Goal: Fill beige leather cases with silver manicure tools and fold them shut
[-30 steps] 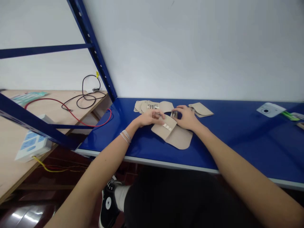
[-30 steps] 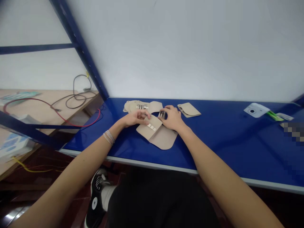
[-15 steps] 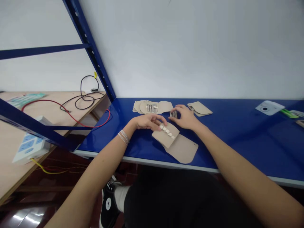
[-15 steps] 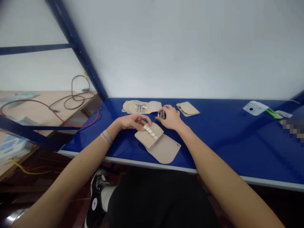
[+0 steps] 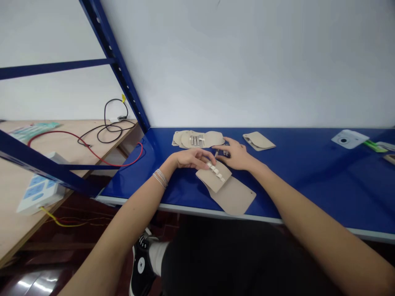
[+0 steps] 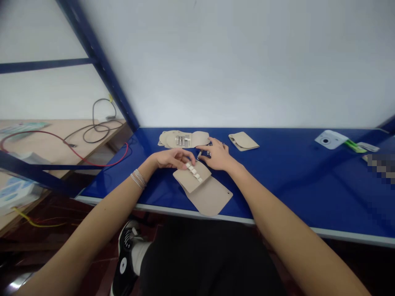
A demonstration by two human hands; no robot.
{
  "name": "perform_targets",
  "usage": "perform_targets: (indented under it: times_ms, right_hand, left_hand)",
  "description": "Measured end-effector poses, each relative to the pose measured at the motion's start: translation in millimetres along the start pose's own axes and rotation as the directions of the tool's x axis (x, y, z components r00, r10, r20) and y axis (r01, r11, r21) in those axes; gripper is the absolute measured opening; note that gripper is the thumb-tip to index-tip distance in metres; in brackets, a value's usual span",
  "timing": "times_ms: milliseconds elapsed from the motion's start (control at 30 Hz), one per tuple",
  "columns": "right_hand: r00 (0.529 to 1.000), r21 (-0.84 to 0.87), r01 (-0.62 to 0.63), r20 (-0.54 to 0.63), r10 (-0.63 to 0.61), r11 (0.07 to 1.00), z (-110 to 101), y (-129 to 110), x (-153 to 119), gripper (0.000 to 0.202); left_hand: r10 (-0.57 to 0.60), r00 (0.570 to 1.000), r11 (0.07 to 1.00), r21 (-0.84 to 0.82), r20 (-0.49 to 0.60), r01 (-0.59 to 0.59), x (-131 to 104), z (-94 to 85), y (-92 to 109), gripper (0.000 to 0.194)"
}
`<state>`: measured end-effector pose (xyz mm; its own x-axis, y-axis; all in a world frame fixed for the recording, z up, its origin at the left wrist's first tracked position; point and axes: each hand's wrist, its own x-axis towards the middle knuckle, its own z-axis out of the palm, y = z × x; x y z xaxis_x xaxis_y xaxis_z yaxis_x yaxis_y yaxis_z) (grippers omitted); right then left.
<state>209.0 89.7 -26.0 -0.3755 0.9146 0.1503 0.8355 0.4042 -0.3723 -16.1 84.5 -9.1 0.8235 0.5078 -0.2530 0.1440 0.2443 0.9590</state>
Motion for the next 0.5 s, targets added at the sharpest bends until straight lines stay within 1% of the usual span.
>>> perform_targets:
  times_ms: [67, 133, 200, 300, 400, 500]
  right_hand:
    - [1.000, 0.010, 0.026, 0.000, -0.026, 1.000, -1.4, -1.5, -1.8, 0.031]
    - [0.998, 0.021, 0.049, -0.031, -0.049, 0.999, -1.7, -1.4, -2.8, 0.023]
    - [0.995, 0.030, 0.074, -0.076, -0.071, 0.997, -1.1, -0.4, -2.8, 0.018]
    - [0.979, 0.050, 0.118, -0.174, -0.107, 0.992, -0.5, 0.9, -1.5, 0.014]
    - [0.937, 0.136, 0.190, -0.321, -0.139, 0.972, -2.4, 1.1, 0.3, 0.014]
    - [0.902, 0.255, 0.215, -0.422, -0.091, 0.943, -5.4, 1.8, 1.9, 0.014]
  left_hand:
    - [0.004, 1.000, 1.000, 0.005, -0.003, -0.004, 0.2, -0.4, -0.6, 0.036]
    - [0.008, 1.000, 1.000, 0.011, -0.013, -0.008, 0.5, -0.5, -1.0, 0.040]
    - [0.018, 0.999, 1.000, 0.003, -0.037, -0.018, 0.6, -0.6, -1.4, 0.048]
    - [0.049, 0.992, 0.997, -0.054, -0.115, -0.055, 0.9, -1.4, -1.6, 0.059]
    - [0.101, 0.969, 0.989, -0.086, -0.225, -0.123, 2.0, -3.6, -1.6, 0.054]
    - [0.172, 0.923, 0.978, -0.054, -0.344, -0.202, 4.4, -6.6, -2.1, 0.043]
